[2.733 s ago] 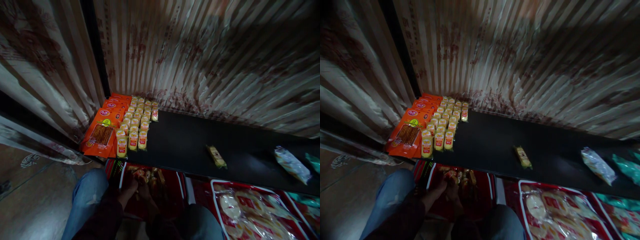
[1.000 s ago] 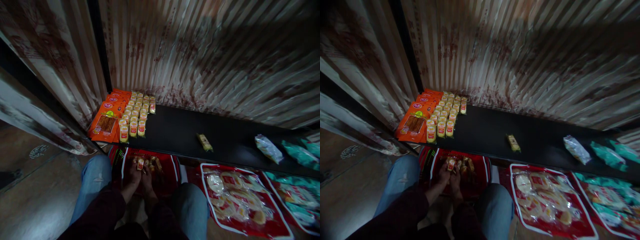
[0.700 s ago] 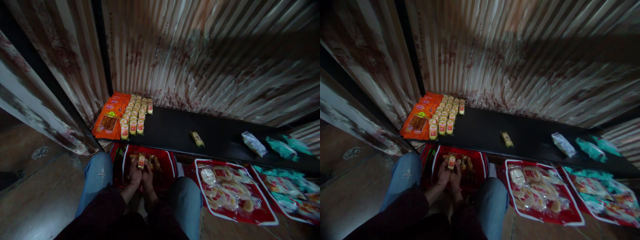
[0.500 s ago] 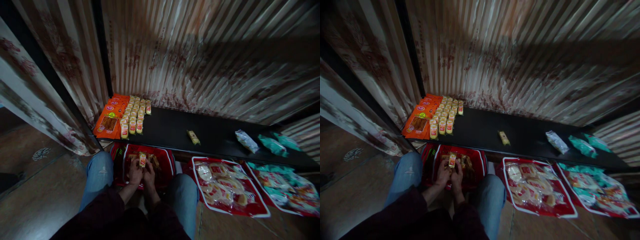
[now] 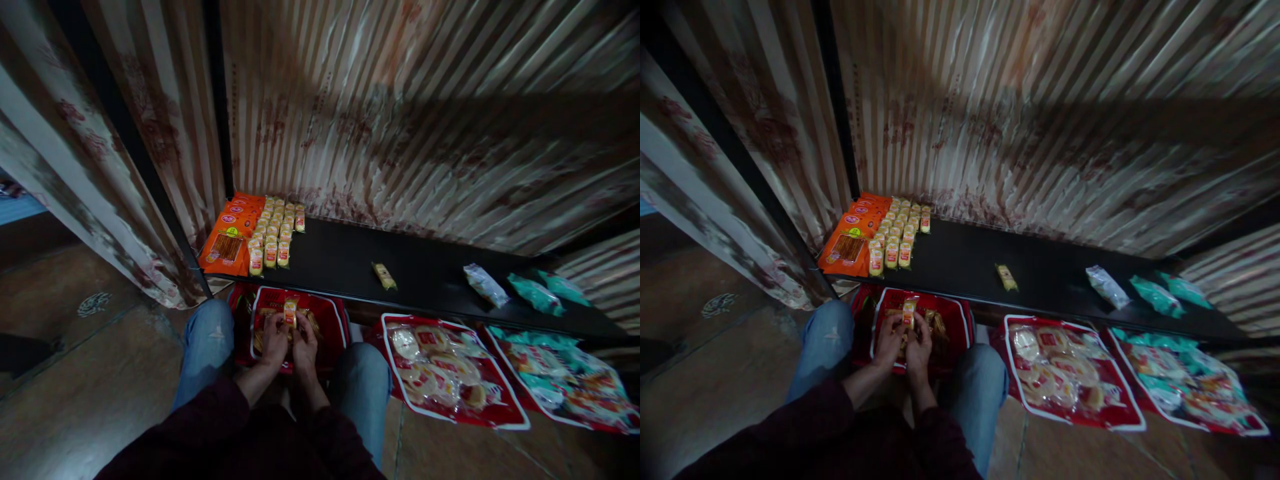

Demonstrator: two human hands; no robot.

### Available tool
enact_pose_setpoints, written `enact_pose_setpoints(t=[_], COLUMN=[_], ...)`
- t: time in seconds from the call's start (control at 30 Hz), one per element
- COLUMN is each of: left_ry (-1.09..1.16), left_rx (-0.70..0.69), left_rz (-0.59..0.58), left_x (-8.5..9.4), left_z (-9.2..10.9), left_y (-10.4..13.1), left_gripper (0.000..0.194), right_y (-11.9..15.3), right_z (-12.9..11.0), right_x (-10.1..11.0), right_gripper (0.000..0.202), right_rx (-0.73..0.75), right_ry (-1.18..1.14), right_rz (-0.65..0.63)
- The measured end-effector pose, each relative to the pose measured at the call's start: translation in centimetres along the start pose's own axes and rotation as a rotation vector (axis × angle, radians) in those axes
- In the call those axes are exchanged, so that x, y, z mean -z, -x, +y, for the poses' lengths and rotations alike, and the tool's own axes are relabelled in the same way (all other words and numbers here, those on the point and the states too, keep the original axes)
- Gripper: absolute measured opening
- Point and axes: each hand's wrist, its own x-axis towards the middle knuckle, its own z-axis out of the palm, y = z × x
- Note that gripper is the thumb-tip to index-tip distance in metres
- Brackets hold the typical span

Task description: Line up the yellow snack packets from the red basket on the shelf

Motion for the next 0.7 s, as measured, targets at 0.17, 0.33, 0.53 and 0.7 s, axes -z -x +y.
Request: enact_pose_setpoints(t=[0.17, 0.33, 0.53, 0.7], left_ry=[0.076, 0.13, 0.174, 0.388], left_rx=[0.03, -0.009, 0.079, 0.158], left_rz=[-0.012, -0.007, -0.017, -0.043], left_x=[1.0, 1.8, 3.1, 5.1], left_z=[0.9, 1.1, 1.8, 3.2], left_y=[0.0, -0.7, -1.3, -1.1], left_gripper=[0.02, 0.02, 0.028, 0.033], right_y=[0.4, 0.6, 1.0, 1.2], right_z=[-1.3, -2.1, -2.9, -3.6], right_x=[-0.7, -1.7, -3.4, -4.8], right_gripper=[0.038, 0.034, 0.027, 0.026], right_rx=[0.038, 0.096, 0.12, 0.138], right_ry=[0.093, 0.167, 0.185, 0.207], right_rz=[-0.002, -0.03, -0.076, -0.109])
